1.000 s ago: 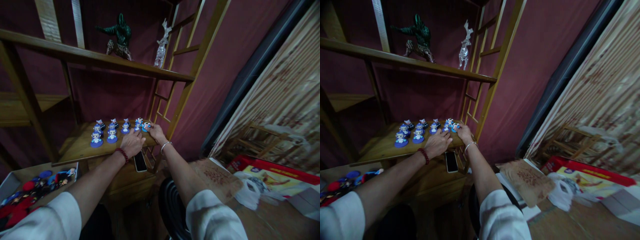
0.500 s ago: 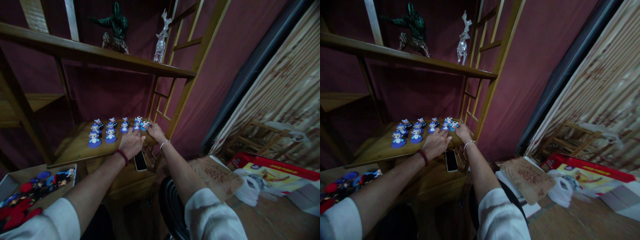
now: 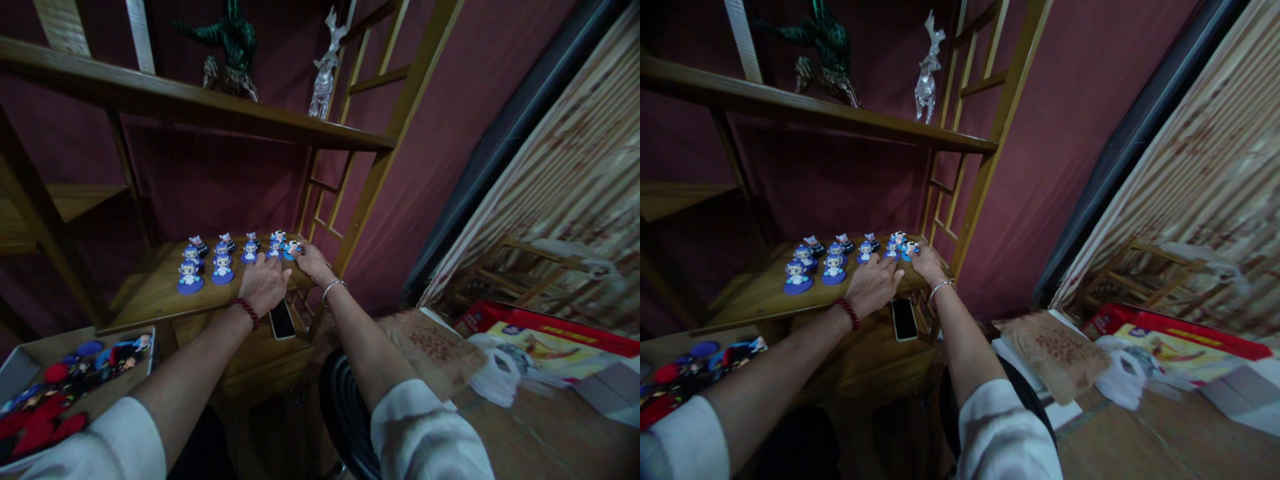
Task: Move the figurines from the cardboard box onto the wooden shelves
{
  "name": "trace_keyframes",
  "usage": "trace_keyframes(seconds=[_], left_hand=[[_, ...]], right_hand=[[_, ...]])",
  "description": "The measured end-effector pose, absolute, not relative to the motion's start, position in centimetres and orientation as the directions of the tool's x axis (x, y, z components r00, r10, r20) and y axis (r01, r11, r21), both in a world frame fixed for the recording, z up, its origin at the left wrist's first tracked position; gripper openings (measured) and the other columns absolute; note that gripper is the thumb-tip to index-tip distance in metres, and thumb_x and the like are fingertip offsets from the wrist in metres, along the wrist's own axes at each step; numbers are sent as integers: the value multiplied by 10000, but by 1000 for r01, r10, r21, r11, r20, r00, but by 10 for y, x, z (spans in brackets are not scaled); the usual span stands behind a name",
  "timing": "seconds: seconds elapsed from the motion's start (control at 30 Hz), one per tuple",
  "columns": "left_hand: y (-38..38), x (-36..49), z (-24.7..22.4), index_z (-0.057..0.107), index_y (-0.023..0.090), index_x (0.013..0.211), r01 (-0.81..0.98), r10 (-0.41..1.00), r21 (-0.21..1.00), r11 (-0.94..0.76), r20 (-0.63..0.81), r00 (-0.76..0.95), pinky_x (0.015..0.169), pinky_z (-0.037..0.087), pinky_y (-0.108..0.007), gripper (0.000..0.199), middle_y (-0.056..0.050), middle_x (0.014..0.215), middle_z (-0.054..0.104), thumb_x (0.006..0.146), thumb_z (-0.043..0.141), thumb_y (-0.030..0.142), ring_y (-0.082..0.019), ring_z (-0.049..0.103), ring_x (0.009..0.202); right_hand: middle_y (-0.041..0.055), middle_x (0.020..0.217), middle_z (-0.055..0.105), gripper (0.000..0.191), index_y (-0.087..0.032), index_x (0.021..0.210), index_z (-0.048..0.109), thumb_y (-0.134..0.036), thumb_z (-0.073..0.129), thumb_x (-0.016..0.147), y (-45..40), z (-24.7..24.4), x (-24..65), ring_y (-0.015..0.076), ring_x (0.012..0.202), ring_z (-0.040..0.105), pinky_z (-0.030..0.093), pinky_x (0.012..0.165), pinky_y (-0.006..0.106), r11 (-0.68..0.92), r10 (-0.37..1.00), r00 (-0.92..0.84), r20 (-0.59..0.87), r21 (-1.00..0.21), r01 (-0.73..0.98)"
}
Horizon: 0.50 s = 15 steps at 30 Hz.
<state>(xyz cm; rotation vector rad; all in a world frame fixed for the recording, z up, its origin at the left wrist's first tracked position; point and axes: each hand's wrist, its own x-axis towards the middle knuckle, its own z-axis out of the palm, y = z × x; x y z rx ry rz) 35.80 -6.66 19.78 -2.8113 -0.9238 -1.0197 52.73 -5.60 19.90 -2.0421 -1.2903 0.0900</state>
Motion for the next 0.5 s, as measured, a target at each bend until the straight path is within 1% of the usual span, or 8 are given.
trace_keyframes(seconds=[0.17,0.3,0.43,0.5], left_hand=[[-67,358,197,598,131,886,518,531,214,-828,595,603,731,333,-401,377,-150,946,599,866,309,373,-284,418,925],[-67,358,197,597,130,896,525,532,206,-826,595,602,738,331,-401,377,-146,941,601,867,305,367,-283,414,927],[-67,358,197,598,126,887,531,532,200,-823,597,600,742,333,-403,374,-151,946,598,864,310,364,-282,414,925],[-67,357,198,601,123,858,531,527,193,-825,600,602,745,334,-407,372,-158,950,596,862,314,360,-284,415,925]], right_hand=[[50,881,663,225,-208,968,584,-277,523,762,-57,200,526,176,786,601,445,733,280,-256,824,486,290,-575,777],[55,893,658,235,-208,976,577,-284,516,763,-58,200,526,187,813,596,444,749,295,-231,822,471,321,-569,790],[58,973,646,329,-213,1057,548,-261,538,732,-57,198,526,188,877,582,435,806,314,-213,794,492,356,-595,775],[44,996,639,339,-221,1046,553,-241,549,708,-58,197,526,174,897,571,427,833,308,-186,762,509,401,-617,765]])
